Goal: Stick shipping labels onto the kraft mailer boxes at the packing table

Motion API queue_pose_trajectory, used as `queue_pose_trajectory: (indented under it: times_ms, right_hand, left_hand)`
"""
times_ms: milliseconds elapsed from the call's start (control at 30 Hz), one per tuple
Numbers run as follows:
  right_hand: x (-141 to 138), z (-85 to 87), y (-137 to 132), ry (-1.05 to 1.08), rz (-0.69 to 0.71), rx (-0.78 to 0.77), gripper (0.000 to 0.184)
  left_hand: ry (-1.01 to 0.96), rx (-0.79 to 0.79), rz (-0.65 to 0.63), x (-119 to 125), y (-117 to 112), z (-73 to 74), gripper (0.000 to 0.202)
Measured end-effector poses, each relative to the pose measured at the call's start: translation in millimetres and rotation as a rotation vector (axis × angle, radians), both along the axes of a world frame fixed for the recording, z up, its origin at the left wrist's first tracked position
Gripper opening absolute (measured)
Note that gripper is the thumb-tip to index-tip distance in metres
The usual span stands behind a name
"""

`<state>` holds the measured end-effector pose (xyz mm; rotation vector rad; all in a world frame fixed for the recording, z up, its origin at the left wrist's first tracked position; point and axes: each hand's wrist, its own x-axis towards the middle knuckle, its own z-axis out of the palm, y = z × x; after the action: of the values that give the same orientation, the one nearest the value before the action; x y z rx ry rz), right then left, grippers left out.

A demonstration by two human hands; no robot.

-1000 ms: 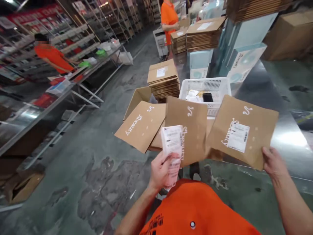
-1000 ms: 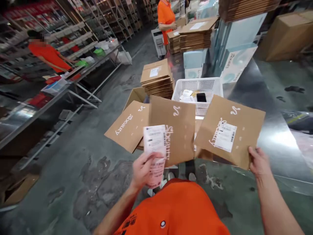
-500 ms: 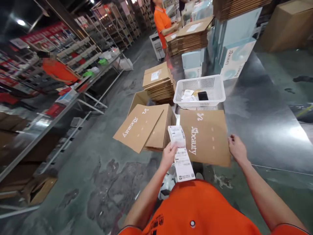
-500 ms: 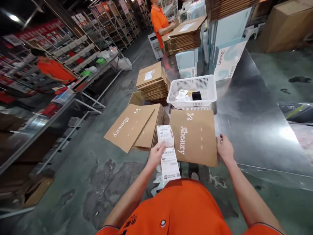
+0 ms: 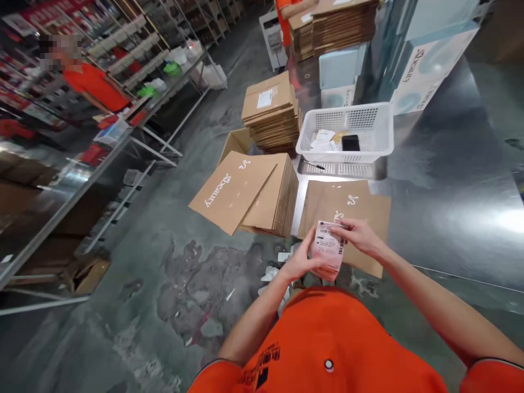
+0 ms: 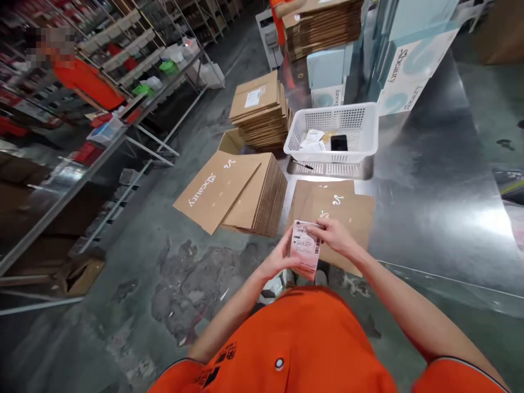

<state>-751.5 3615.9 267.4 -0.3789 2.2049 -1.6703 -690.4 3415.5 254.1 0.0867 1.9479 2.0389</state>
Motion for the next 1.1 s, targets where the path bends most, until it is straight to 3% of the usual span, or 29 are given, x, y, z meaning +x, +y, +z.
queue_pose_trajectory:
  times_ms: [100,167,267,367,467,567,667,733,867,967,1033,1100]
  right_hand:
    - [15.5,-15.1,-4.6,0.073,-0.055,0.11,0.055]
    - [25.6,-28.4,-2.7,0.165,-0.116,0.213,0.051]
    - [30.7,-55.4,10.6,0.299,-0.135,0.375,0.046]
    - [14.2,-86.6,30.6,0.339,-0.19,0.549,0.046]
    - [-17.8,-110.2,46.5,0.373,-0.257,0.777,0.04]
    - [-41.1,-118.8,53.2,0.416,-0.152,0.999,0.043]
    - [-42.6,-120.6,49.1,0.437,-0.196,1.104,0.063]
    - [-35.4,-125.1,36.8,0.488,-0.242,1.071,0.071]
    - [-20.3,-145.0,0.0,0.568,-0.208,0.977,0.062]
    - [-15.1,-156.1,0.6,0.547,-0.188,0.931,0.06]
    - [-11.1,-156.8,23.9,0.468,-0.335,0.897,0.061]
    - [-5.1,-152.6,54.6,0.245,-0.629,0.872,0.068]
  left_hand:
    - [-0.007,-0.076,0.246,-13.5,16.6,-12.8,0.029]
    - [-0.06,-0.152,0.301,-18.0,27.5,-31.1,0.028]
    - [-0.165,-0.184,0.272,-13.2,36.7,-67.3,0.03]
    - [-0.308,-0.215,0.183,2.1,32.6,-104.6,0.026]
    - [-0.491,-0.222,0.079,24.6,13.9,-134.3,0.026]
    - [-0.611,-0.232,0.05,53.5,-17.3,-148.4,0.025]
    - [-0.657,-0.229,0.087,78.6,-50.7,-145.6,0.024]
    - [-0.647,-0.211,0.136,83.2,-65.1,-138.1,0.025]
    - [-0.538,-0.168,0.253,52.4,-61.2,-119.8,0.038]
    - [-0.437,-0.089,0.333,17.3,-41.6,-103.5,0.047]
    - [-0.385,-0.001,0.365,3.0,-32.2,-91.8,0.049]
    - [-0.372,0.069,0.37,-1.7,-29.6,-81.2,0.05]
